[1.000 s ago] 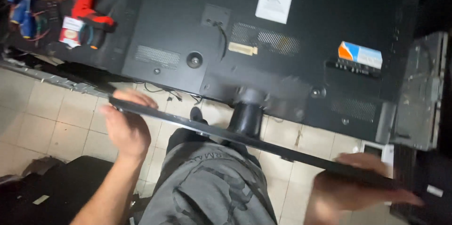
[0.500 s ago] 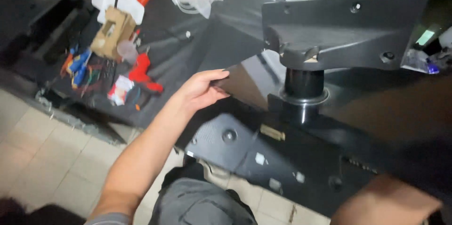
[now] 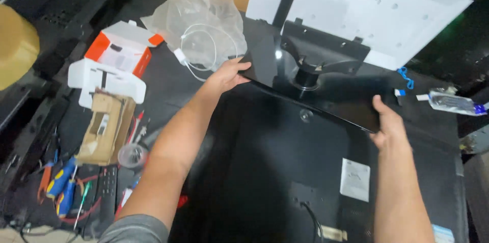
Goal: Removing screws with an electric screwdriver and taking off the stand and back panel of a television
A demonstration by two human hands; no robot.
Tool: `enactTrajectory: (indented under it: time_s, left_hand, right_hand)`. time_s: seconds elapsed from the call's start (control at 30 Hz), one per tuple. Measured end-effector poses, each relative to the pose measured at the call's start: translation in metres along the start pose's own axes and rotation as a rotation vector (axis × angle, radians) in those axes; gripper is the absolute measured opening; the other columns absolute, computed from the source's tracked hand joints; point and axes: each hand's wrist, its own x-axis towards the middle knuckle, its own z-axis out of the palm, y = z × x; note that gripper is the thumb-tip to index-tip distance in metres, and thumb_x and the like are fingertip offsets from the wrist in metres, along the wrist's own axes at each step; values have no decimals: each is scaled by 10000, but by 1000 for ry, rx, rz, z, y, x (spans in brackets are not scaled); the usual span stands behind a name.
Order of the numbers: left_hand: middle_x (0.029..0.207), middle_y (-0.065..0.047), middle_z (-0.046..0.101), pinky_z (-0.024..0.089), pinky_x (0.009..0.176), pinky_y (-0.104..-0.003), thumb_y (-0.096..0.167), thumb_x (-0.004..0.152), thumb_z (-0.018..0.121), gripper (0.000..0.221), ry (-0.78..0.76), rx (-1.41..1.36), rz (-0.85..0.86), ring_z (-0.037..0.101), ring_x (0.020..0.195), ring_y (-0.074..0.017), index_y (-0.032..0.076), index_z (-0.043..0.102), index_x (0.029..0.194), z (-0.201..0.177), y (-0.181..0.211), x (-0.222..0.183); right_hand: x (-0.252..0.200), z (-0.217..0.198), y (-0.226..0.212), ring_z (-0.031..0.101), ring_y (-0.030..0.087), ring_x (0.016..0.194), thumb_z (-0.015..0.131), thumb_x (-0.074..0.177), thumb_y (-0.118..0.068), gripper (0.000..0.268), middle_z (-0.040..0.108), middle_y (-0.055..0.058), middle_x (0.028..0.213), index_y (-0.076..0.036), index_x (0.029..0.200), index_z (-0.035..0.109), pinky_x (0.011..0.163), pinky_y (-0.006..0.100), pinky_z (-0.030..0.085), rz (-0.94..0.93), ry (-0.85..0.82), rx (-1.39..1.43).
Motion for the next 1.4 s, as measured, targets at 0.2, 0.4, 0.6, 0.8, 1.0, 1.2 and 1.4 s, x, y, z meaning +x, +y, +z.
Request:
enactTrajectory:
  time_s: [0.2,0.4,0.6,0.8,1.0,1.2,1.4]
  left_hand:
    - [1664,-243,513,608,1103,-536,259,1016,881,720,170,181,89,575,1470,-452,124,539,1636,-111,5,57]
    - [1574,-280,551,590,1024,-575,362,1023,871,738,414,626,117,549,1446,-480,58,538,1607,-163,51,44]
    - [1252,-152,794,666,855,-466,352,951,964,491,550,952,161,769,1169,-336,133,787,1352,-204,54,59]
    - [1200,-196,807,635,939,-503,331,927,977,452,688,1106,258,760,1184,-380,73,823,1265,-189,52,63]
    - [1139,-44,778,554,994,-441,307,944,864,372,830,1139,502,735,1095,-243,145,775,1267,-145,62,51]
    - [1055,-1,812,531,879,-388,505,951,786,376,471,1300,411,759,979,-205,190,821,1153,-35,13,-89]
    - [1270,-16,795,508,1034,-381,573,928,730,592,590,1297,94,740,1192,-204,199,762,1387,59,-129,-336]
  right_hand:
    - [34,110,47,759,392,1224,908,1012,-551,672,697,200,1303,-118,1460,659,948,564,647,-31,-81,-124]
    - [103,194,87,466,480,1534,779,1086,-631,818,508,253,1659,-176,1684,455,1187,749,412,-29,-153,-331]
    - [178,232,108,586,412,1439,725,1143,-476,525,662,216,1504,-183,1566,621,1165,669,499,-146,-177,-427]
    - [79,262,65,580,425,1429,726,1117,-280,472,665,232,1488,-158,1560,616,1172,648,489,-216,-155,-451]
    - [38,231,39,657,281,1379,750,1063,-409,493,713,83,1478,-176,1495,702,1123,493,547,-504,-139,-750]
    - [-108,98,-2,645,288,1397,662,1073,-407,427,716,55,1489,-153,1405,746,1131,453,505,-681,-266,-790]
    - [-164,-161,67,687,185,1220,710,1108,-316,355,757,41,1388,-150,1417,766,1071,347,487,-600,-82,-831]
